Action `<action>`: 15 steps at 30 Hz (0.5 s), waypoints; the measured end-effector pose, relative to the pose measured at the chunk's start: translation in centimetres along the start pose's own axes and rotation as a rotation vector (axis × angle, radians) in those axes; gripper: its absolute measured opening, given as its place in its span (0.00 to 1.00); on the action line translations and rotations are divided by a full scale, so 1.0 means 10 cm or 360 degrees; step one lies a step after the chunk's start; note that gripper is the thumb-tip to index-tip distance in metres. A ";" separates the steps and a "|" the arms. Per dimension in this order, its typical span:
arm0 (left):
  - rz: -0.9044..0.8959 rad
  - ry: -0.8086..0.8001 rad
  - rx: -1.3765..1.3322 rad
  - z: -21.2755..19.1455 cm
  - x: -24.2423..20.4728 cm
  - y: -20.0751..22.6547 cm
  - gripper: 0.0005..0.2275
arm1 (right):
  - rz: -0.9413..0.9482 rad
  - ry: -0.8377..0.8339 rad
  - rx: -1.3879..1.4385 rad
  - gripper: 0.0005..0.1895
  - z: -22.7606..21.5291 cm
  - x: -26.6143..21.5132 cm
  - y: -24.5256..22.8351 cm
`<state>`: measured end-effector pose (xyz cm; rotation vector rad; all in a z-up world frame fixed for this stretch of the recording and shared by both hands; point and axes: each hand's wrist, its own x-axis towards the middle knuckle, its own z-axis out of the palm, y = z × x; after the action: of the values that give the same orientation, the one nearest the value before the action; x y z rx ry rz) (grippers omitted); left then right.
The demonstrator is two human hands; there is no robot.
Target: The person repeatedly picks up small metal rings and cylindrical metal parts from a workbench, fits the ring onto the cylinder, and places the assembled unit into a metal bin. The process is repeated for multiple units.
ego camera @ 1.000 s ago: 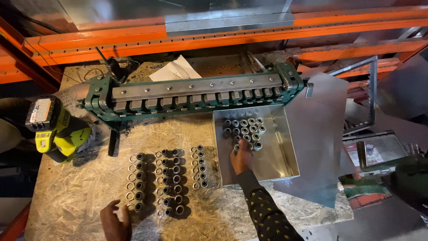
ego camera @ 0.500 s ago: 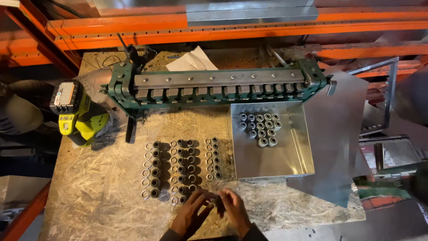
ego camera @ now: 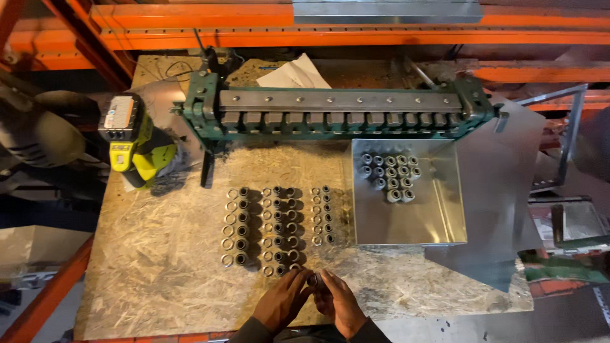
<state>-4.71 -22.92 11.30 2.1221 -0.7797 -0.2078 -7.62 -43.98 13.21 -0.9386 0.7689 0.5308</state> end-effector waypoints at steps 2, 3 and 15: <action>0.0002 -0.0008 0.0038 -0.07 -0.10 -0.06 0.16 | 0.0053 0.0094 -0.0076 0.31 0.06 0.10 0.08; 0.0012 -0.0022 0.0070 -0.10 -0.15 -0.09 0.16 | 0.0100 0.0198 -0.0148 0.57 0.09 0.15 0.11; -0.0363 -0.0288 -0.0433 -0.62 -0.38 -0.05 0.11 | -0.0245 -0.0058 -0.0567 0.22 0.47 0.09 0.49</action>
<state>-4.98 -16.36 14.37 1.9461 -0.5732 -0.6008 -8.85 -37.48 11.76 -1.3032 0.5723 0.5578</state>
